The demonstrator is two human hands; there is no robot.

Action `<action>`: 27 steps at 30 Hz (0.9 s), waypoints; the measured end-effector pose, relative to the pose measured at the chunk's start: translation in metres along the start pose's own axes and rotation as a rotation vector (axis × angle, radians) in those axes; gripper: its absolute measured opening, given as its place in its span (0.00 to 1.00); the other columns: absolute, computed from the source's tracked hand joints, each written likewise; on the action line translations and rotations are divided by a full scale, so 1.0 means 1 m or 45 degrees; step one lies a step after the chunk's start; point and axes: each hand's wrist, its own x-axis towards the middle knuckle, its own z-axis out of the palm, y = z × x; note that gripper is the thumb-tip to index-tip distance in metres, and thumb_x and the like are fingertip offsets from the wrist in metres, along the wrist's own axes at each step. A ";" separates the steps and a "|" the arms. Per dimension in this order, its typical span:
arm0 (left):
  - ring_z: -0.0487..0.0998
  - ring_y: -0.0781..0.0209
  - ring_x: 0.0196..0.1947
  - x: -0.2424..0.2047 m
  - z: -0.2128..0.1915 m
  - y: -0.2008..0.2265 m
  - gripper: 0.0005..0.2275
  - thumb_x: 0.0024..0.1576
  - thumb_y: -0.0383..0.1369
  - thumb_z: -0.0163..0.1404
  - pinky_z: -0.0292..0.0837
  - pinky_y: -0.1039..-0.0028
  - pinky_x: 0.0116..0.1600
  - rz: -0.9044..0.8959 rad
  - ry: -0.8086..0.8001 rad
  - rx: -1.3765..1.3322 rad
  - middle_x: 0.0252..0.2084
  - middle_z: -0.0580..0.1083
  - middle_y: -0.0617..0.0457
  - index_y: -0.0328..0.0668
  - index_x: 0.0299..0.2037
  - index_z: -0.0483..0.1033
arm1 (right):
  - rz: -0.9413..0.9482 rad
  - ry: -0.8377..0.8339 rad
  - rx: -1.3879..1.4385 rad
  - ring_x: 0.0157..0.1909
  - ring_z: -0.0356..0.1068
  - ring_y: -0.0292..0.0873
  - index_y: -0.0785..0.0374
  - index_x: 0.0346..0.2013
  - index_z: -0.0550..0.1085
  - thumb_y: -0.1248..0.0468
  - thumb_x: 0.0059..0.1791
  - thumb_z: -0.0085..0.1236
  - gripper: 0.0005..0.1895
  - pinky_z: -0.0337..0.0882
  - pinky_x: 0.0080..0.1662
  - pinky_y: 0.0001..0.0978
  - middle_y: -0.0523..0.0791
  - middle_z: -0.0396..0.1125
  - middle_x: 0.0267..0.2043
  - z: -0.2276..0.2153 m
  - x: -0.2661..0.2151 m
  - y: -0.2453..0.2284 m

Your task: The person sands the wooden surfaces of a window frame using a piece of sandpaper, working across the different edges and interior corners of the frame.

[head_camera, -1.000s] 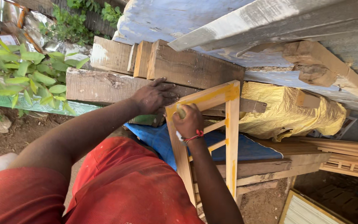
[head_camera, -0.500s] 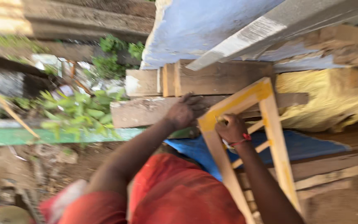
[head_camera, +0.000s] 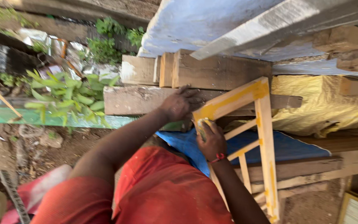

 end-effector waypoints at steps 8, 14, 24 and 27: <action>0.55 0.56 0.74 0.001 -0.014 0.002 0.33 0.49 0.48 0.57 0.37 0.52 0.77 0.012 0.030 0.041 0.71 0.65 0.64 0.58 0.68 0.67 | 0.165 0.012 0.203 0.43 0.71 0.63 0.71 0.42 0.77 0.62 0.43 0.60 0.17 0.73 0.44 0.52 0.59 0.70 0.42 -0.011 0.021 0.005; 0.56 0.55 0.75 -0.004 -0.008 0.004 0.33 0.47 0.48 0.59 0.37 0.52 0.78 -0.009 0.039 0.017 0.70 0.66 0.63 0.59 0.67 0.69 | 0.157 -0.178 0.192 0.42 0.71 0.63 0.69 0.36 0.77 0.61 0.42 0.59 0.14 0.73 0.45 0.52 0.58 0.71 0.38 -0.002 0.018 -0.001; 0.56 0.53 0.74 -0.004 -0.009 0.009 0.31 0.48 0.48 0.58 0.37 0.52 0.77 0.003 -0.015 0.095 0.70 0.66 0.60 0.58 0.65 0.70 | 0.055 -0.172 0.209 0.44 0.72 0.61 0.66 0.36 0.78 0.60 0.44 0.60 0.13 0.73 0.47 0.50 0.56 0.72 0.39 -0.007 0.020 0.010; 0.56 0.54 0.75 -0.003 -0.011 0.006 0.30 0.50 0.49 0.56 0.37 0.52 0.78 -0.014 -0.026 0.046 0.70 0.66 0.60 0.58 0.65 0.70 | 0.116 -0.340 0.134 0.44 0.73 0.59 0.64 0.34 0.79 0.59 0.44 0.61 0.11 0.74 0.48 0.48 0.55 0.73 0.38 -0.004 0.020 0.013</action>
